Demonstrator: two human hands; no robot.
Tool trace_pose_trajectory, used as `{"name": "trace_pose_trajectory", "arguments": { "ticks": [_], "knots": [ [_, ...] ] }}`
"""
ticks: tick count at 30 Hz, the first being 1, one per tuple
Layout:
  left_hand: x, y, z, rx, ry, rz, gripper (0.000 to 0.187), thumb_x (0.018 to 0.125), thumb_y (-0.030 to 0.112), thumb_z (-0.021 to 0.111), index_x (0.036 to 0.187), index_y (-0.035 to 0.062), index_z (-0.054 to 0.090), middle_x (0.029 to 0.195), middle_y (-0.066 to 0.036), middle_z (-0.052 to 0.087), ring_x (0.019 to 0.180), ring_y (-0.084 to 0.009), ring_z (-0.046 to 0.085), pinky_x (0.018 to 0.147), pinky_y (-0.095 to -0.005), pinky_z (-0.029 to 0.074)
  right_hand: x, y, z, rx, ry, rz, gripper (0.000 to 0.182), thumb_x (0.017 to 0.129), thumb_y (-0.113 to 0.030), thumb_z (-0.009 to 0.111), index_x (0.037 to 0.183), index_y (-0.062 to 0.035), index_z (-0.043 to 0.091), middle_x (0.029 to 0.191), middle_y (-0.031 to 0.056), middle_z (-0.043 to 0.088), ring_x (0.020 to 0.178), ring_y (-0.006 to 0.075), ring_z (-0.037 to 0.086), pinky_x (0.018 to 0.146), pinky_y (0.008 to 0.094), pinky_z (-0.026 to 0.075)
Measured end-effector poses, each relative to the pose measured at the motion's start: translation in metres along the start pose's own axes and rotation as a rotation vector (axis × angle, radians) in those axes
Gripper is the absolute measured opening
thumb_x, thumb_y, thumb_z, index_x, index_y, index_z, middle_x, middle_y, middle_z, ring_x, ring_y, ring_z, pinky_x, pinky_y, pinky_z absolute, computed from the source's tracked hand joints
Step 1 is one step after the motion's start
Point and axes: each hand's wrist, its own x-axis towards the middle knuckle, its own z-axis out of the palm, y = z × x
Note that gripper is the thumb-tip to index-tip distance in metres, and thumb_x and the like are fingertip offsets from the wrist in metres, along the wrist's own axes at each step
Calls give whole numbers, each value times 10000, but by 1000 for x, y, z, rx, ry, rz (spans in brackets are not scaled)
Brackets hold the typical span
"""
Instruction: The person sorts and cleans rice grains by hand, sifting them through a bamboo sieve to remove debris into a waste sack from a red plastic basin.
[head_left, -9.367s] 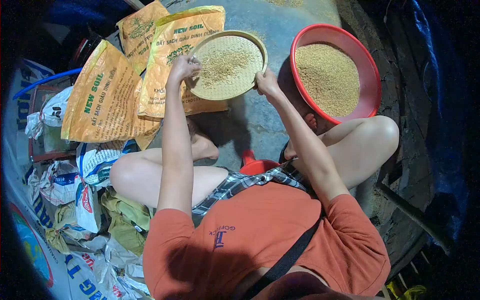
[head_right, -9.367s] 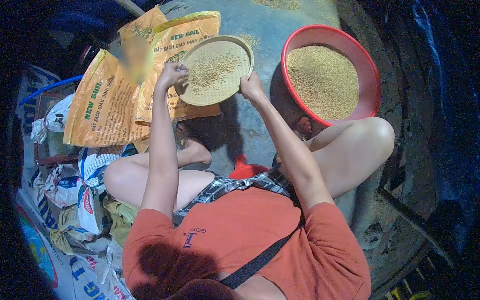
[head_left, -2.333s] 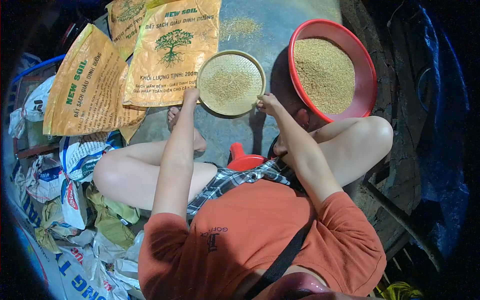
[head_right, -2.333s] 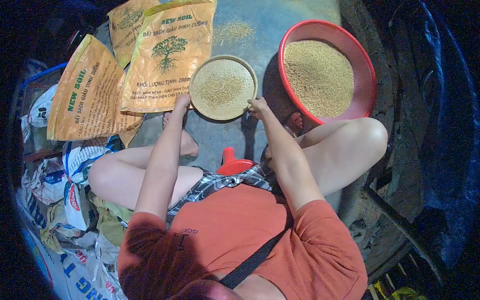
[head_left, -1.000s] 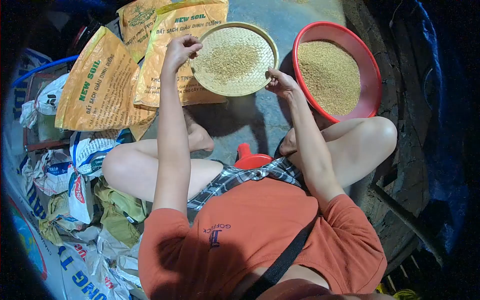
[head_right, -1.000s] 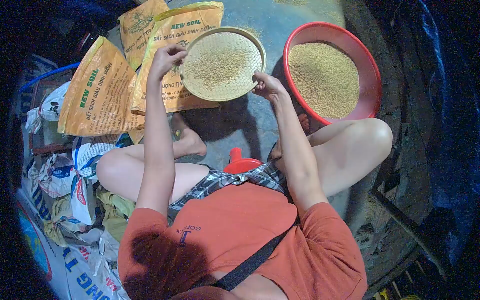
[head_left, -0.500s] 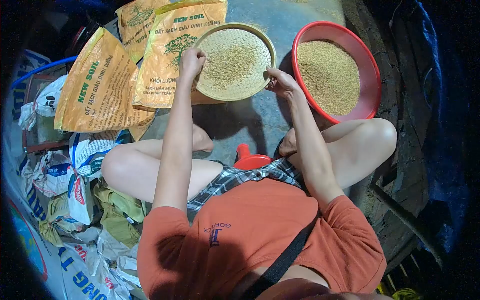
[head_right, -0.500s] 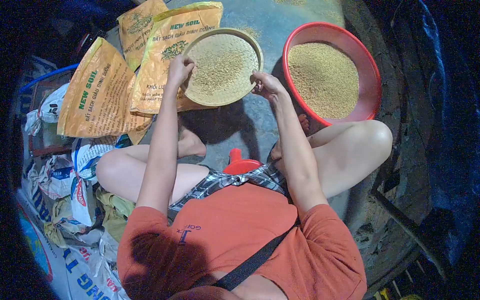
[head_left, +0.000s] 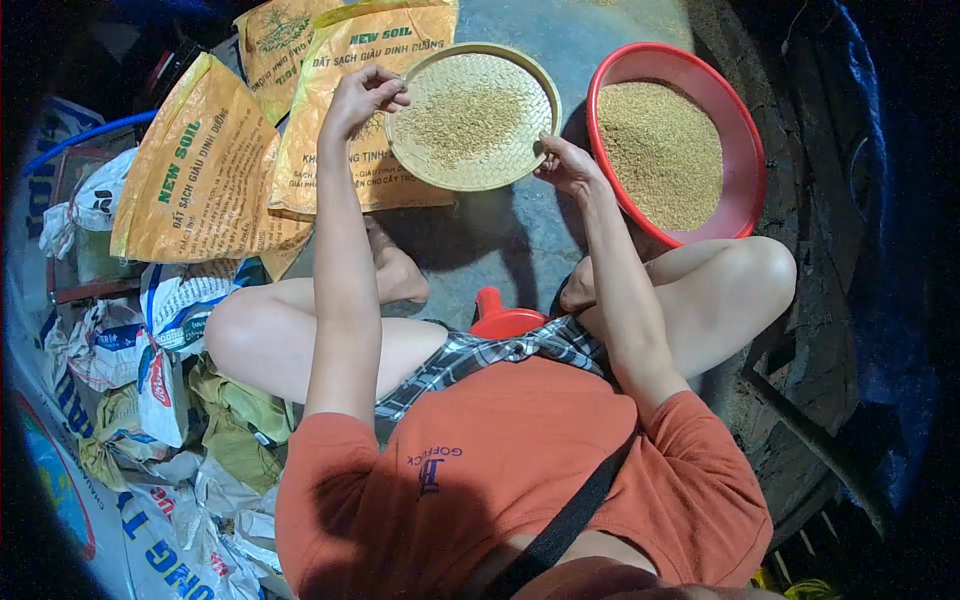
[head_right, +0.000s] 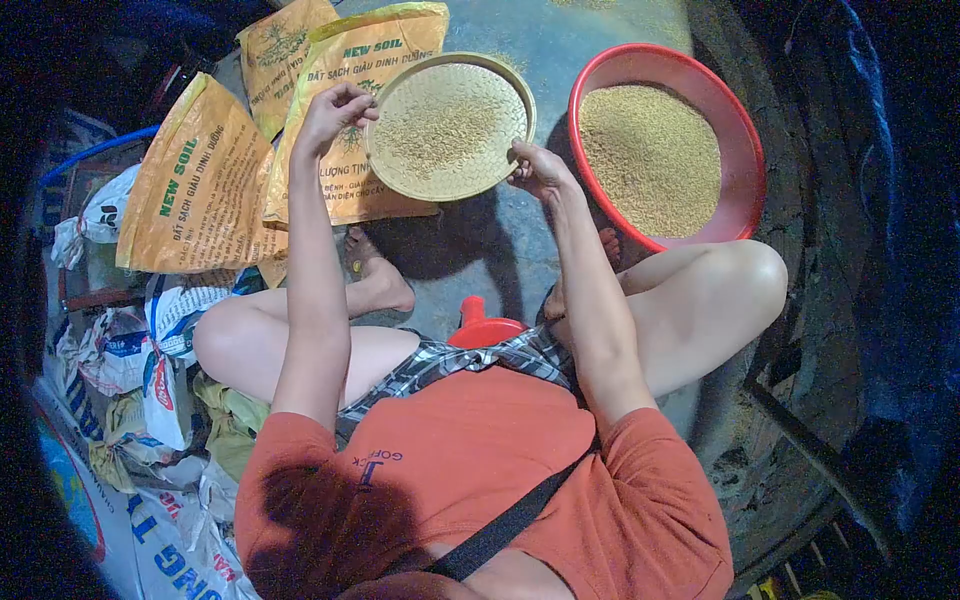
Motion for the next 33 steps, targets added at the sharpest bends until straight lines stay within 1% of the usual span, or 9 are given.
{"name": "trace_pose_trajectory", "arguments": {
  "ticks": [5,8,13,15,16,19,22,26,33],
  "knots": [
    [-9,5,2,-2,-107,-87,64,707,-13,559,760,-44,540,652,-104,567,571,-138,568,471,-215,448,8,1,-11,-2,-20,9,185,818,-196,434,765,-27,485,542,23,444,461,117,413,510,268,409],
    [-5,-11,4,256,22,-51,35,689,-19,555,682,-51,543,581,-79,548,492,-138,553,427,-228,443,8,0,-12,-5,-20,8,190,818,-199,434,762,-24,482,545,21,437,468,119,406,521,272,414],
    [0,-24,17,414,18,-37,86,691,30,566,727,-47,552,541,-86,541,470,-137,542,427,-253,422,2,-3,-3,-7,-5,-5,188,813,-196,439,755,-23,480,551,17,428,474,111,396,534,269,415],
    [5,-33,22,506,124,-37,126,656,83,583,727,-21,571,551,-129,554,515,-186,574,475,-290,456,5,-2,-5,-6,-40,-17,184,811,-195,443,758,-23,482,551,17,428,471,113,396,538,271,415],
    [6,-40,24,678,189,137,183,647,157,601,700,-16,579,594,-163,565,579,-251,577,561,-330,454,8,-1,-6,-4,-76,-29,181,809,-194,448,762,-24,484,551,16,428,469,116,395,541,274,416],
    [8,-52,27,784,236,88,190,639,176,600,664,-11,581,622,-169,569,627,-280,570,626,-342,441,12,0,-9,5,-87,-34,172,805,-187,453,764,-24,489,538,12,424,463,116,392,557,280,420],
    [10,-60,25,815,216,79,195,648,150,600,733,-24,574,619,-141,573,529,-216,562,544,-299,445,9,-2,-9,-46,-108,-24,165,803,-177,452,762,-23,491,541,10,426,458,114,391,562,281,423],
    [13,-68,16,809,260,170,156,662,127,581,707,-21,566,622,-130,574,523,-198,558,529,-298,442,9,-3,-10,-53,-133,-12,156,794,-174,458,760,-26,494,568,12,446,465,114,406,567,281,428],
    [9,-30,-3,317,220,-28,147,715,85,520,793,-39,509,636,-111,571,518,-139,557,463,-256,440,5,-3,-6,-71,-57,-19,140,773,-174,476,764,-37,500,594,21,468,520,120,443,574,287,428]
  ]
}}
